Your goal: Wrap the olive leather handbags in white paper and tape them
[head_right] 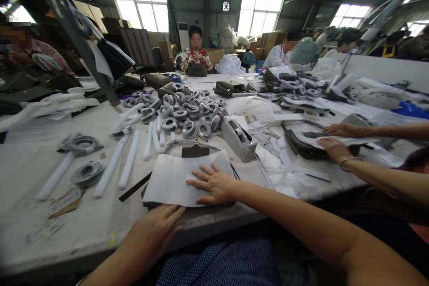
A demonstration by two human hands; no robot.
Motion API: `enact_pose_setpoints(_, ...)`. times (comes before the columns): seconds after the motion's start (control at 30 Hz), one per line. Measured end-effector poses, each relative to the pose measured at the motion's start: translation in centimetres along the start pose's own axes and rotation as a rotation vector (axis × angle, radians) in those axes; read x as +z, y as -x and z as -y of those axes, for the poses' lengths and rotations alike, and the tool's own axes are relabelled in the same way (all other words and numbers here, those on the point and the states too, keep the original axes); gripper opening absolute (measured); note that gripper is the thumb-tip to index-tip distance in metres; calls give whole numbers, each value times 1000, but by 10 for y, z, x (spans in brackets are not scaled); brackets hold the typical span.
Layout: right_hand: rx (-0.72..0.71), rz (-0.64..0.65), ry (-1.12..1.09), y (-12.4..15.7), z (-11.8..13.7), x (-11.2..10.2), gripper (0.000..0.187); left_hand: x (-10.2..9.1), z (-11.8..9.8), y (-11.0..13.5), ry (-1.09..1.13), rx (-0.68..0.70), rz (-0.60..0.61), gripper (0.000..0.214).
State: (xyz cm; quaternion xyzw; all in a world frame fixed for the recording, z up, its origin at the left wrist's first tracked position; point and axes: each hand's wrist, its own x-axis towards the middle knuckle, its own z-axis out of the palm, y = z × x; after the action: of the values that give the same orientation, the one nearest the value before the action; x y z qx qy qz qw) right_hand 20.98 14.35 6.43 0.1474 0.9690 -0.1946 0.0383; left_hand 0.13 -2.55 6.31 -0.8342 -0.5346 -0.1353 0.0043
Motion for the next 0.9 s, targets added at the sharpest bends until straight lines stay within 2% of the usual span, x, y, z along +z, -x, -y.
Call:
enact_pose_setpoints(0.03,2,0,2,0,0,0,72,-14,-7,-7,76,-44,62,22)
enact_pose_setpoints(0.07,7,-3,4,0,0,1,72,-26,-11,-15,132,-88,98,26)
enact_pose_setpoints(0.13,14,-9,1,1,0,1,72,-36,-7,-35,175,-107,52,30)
enact_pose_setpoints(0.2,9,-13,-10,2,-1,1,71,-27,11,-54,193,10,-9,27)
enact_pose_setpoints(0.23,9,-17,-17,3,-1,1,72,-17,24,-60,172,52,-5,34)
enact_pose_setpoints(0.3,18,-36,-31,5,-2,2,75,7,49,-65,132,4,21,50)
enact_pose_setpoints(0.4,31,-97,-49,8,-4,4,76,35,73,-59,137,-29,49,55)
enact_pose_setpoints(0.47,24,-137,-57,9,-4,6,72,42,76,-54,153,-46,63,55)
enact_pose_setpoints(0.57,18,-164,-60,10,-4,6,62,39,72,-51,187,-70,89,55)
enact_pose_setpoints(0.7,3,-153,-35,9,-3,4,57,35,69,-53,216,-81,96,54)
enact_pose_setpoints(0.9,-23,-123,32,10,-1,5,51,38,70,-53,225,-71,66,53)
